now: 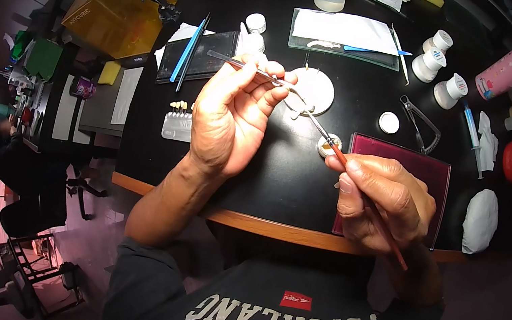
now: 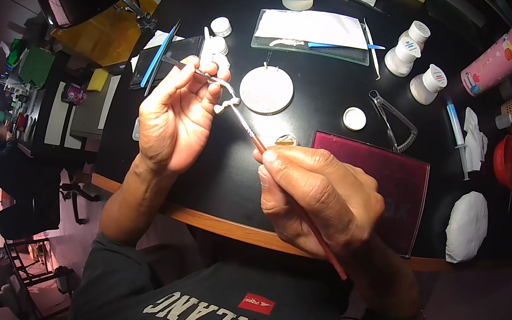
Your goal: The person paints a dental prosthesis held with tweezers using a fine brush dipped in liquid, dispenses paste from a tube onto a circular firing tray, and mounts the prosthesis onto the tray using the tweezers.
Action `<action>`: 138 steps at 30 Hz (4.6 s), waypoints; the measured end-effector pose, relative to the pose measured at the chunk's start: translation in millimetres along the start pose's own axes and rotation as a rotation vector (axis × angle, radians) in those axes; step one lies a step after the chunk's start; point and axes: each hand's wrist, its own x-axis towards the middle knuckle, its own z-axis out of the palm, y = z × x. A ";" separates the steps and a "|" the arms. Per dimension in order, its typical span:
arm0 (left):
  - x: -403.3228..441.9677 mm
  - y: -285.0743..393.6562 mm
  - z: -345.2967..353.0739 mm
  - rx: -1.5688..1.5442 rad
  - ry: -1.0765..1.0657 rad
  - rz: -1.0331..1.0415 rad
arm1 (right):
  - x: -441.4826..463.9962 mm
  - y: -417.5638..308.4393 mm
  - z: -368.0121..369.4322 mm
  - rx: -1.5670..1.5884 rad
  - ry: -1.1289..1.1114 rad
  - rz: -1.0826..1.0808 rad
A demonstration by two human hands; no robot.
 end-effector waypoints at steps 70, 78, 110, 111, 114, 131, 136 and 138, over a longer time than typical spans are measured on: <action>-4.7 0.6 9.8 0.316 -0.195 0.385 | 2.9 -3.1 -0.8 0.039 -0.036 0.020; -4.5 0.8 9.7 0.340 -0.199 0.380 | 1.6 -2.6 -1.8 0.049 -0.042 0.064; -1.6 1.1 1.7 0.348 -0.134 0.283 | -1.4 -0.7 0.3 0.060 -0.009 0.122; -1.6 1.2 1.7 0.351 -0.132 0.282 | -0.7 -1.1 0.2 0.051 -0.010 0.103; -1.5 0.8 1.6 0.346 -0.135 0.283 | 0.7 -1.4 -0.1 0.039 -0.036 0.092; 0.4 -1.2 7.2 0.338 -0.025 0.252 | 2.7 -3.7 0.1 -0.008 -0.010 0.056; 0.1 -1.3 7.2 0.347 -0.030 0.250 | 2.7 0.7 1.6 -0.019 -0.028 -0.006; 0.4 -1.4 7.2 0.350 -0.034 0.254 | 3.6 -0.8 1.5 -0.026 -0.034 -0.003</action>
